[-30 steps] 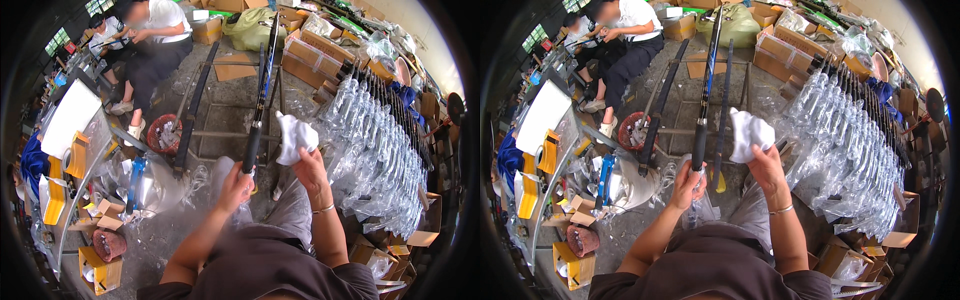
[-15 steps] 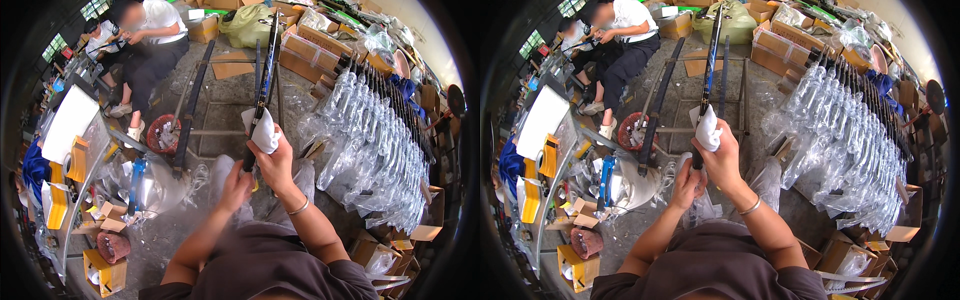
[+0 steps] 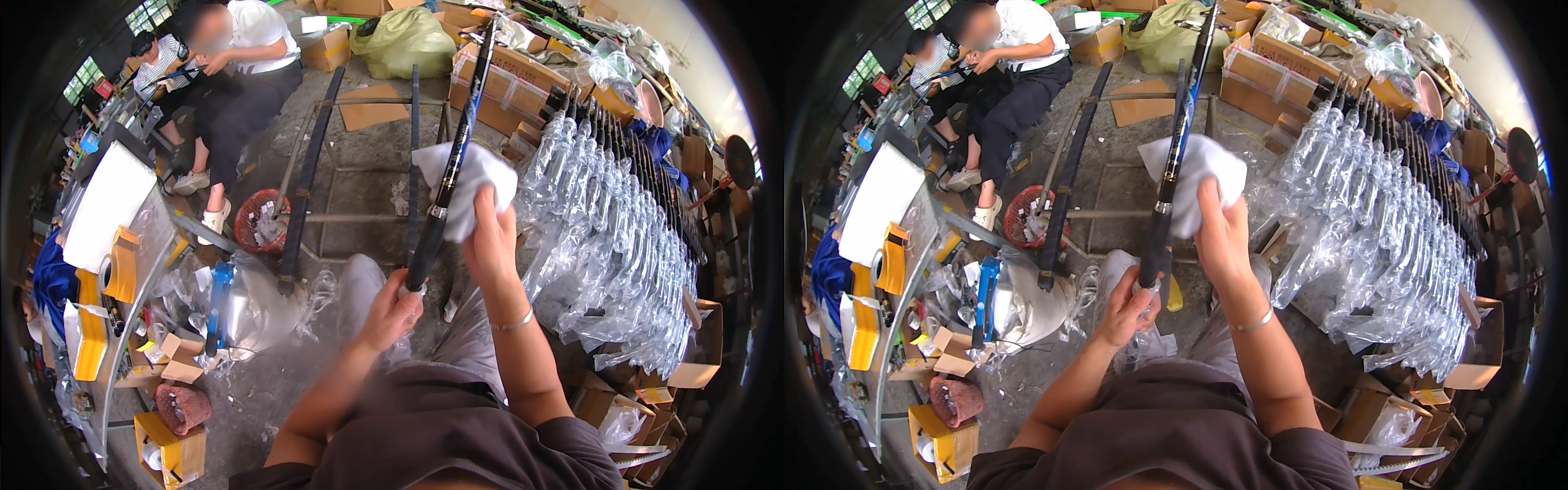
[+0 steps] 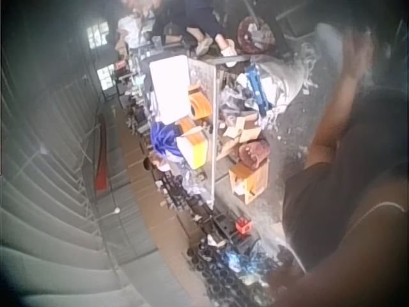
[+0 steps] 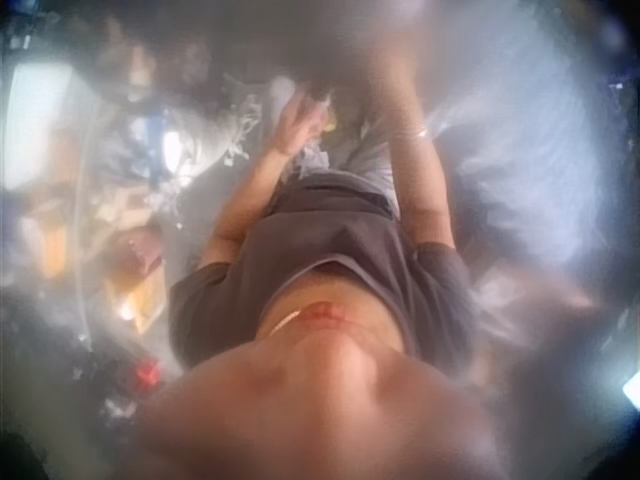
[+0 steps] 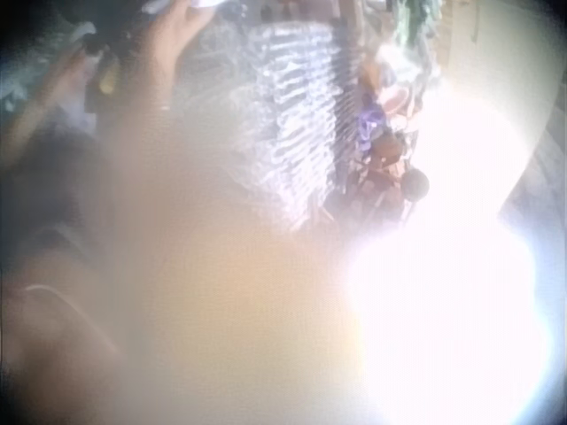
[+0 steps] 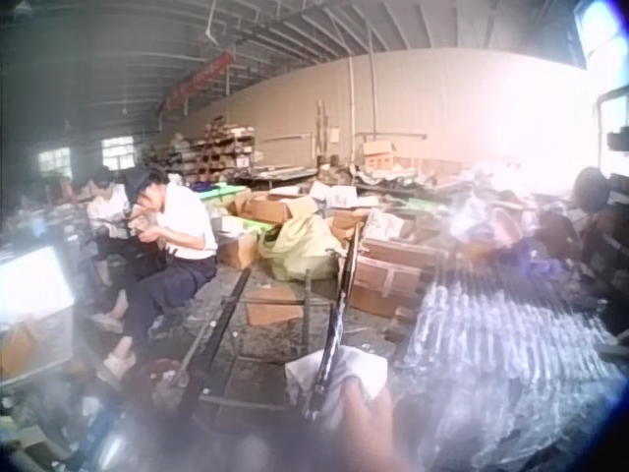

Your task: The person wipes a long, dark fishing rod with a white cloth, focusing on the handle and reel seat. They then slide a clear plastic sleeve over the rod and place it on a metal rack. The person repeats this process with a second rod, wiping it and sliding a sleeve over it before placing it on the rack.

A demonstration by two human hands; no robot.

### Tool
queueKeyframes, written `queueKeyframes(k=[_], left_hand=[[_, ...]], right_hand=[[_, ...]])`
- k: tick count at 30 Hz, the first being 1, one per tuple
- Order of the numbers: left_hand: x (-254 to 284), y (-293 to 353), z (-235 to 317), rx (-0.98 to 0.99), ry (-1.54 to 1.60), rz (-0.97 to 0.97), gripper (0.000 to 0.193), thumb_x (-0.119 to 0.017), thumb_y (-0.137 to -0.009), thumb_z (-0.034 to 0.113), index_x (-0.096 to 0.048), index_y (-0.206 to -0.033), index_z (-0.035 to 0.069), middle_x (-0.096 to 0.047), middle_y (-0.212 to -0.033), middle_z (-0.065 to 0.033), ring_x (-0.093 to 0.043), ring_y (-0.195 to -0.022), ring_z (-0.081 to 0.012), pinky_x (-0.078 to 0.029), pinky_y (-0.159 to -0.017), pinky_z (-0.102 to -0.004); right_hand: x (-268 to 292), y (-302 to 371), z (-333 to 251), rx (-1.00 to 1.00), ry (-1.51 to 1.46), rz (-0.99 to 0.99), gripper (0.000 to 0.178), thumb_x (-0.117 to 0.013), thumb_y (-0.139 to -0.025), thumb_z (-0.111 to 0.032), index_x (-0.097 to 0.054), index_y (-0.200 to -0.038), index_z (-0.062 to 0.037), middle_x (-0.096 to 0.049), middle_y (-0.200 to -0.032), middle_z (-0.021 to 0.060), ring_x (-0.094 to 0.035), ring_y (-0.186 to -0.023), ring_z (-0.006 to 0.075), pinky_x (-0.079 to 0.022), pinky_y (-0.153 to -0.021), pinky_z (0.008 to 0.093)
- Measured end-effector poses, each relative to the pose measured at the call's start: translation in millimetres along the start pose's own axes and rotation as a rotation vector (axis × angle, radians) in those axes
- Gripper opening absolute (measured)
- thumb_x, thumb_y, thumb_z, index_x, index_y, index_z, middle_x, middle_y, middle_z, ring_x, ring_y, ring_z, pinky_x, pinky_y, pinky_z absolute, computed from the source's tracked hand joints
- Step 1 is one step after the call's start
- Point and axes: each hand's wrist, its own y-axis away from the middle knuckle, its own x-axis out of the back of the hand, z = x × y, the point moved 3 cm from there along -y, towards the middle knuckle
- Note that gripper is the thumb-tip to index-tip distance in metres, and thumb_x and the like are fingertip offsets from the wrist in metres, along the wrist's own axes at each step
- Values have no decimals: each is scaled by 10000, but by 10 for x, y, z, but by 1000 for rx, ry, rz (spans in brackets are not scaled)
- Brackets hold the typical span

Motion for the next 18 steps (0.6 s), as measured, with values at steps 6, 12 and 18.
queueKeyframes(k=[6, 12, 18], left_hand=[[46, -19, -15, 120, 73, 30, 357, -514, -948, 235, -376, -1257, 120, -484, -744, 5, -401, -529, -51, -274, -428, -184], [4, 13, 28, 41, 42, -2, 464, -534, -961, 401, -378, -1279, 102, -446, -654, -13, -346, -445, -53, -287, -412, -201], [-23, 44, 22, 21, -19, -6, 453, -543, -956, 404, -419, -1245, 79, -459, -668, -24, -332, -463, -48, -279, -429, -195]], right_hand=[[-94, 496, 241, -74, -16, -299, 508, -616, -909, -100, -388, -1352, 3, -586, -1170, 113, -586, -1108, 208, -459, -941, 330], [-153, 254, 163, 121, 211, -216, 350, -654, -867, -46, -476, -1167, -11, -524, -1058, 48, -548, -958, 147, -436, -881, 286], [-148, -18, -78, 195, 39, -121, 283, -416, -1012, -201, -510, -1148, 30, -638, -1025, 136, -624, -893, 206, -494, -801, 310]])
